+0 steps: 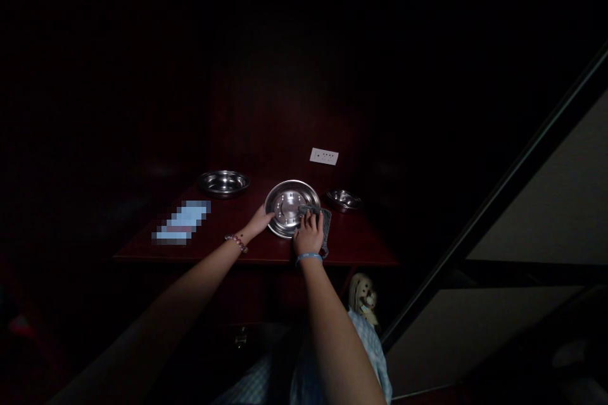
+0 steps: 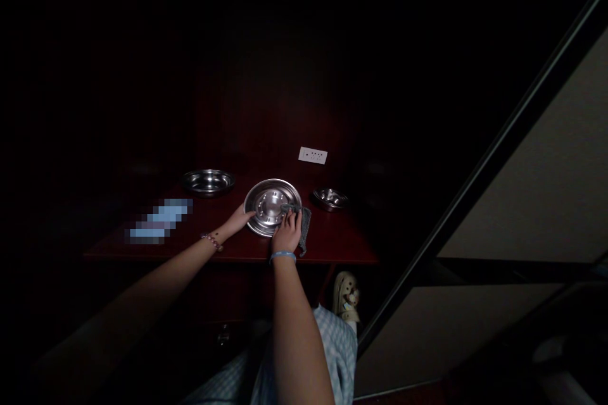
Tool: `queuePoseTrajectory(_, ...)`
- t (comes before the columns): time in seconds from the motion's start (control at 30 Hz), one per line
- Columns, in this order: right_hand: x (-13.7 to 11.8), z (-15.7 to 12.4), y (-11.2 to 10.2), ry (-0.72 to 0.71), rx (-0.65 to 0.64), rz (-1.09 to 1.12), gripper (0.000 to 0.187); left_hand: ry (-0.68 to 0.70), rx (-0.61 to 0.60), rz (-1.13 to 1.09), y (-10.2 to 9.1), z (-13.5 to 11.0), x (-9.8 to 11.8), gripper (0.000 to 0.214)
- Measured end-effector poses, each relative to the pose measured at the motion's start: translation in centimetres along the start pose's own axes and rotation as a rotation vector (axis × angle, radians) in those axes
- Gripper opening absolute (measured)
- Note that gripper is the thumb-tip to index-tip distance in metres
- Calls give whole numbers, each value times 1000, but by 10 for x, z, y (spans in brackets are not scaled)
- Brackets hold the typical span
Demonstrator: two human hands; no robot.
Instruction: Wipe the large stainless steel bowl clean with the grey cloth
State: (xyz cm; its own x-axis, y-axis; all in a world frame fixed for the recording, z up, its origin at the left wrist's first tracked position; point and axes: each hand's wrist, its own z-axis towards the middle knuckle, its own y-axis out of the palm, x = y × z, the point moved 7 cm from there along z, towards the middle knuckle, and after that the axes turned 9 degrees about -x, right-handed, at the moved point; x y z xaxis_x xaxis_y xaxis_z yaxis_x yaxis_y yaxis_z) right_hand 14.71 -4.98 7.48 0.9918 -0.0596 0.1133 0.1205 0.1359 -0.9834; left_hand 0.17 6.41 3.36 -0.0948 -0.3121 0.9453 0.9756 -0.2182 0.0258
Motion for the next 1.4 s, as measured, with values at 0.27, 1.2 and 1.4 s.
queuePoseTrajectory(0.27, -14, -2, -6, -83, -48, 85, 52, 83, -44, 15, 4, -1, 10, 48)
queuePoseTrajectory(1.2, -54, -20, 8, -292, -129, 235, 75, 54, 29, 66, 1, -3, 7, 34)
queuePoseTrajectory(1.4, -54, -20, 7, -287, -148, 224, 77, 48, 29, 66, -1, -1, 3, 33)
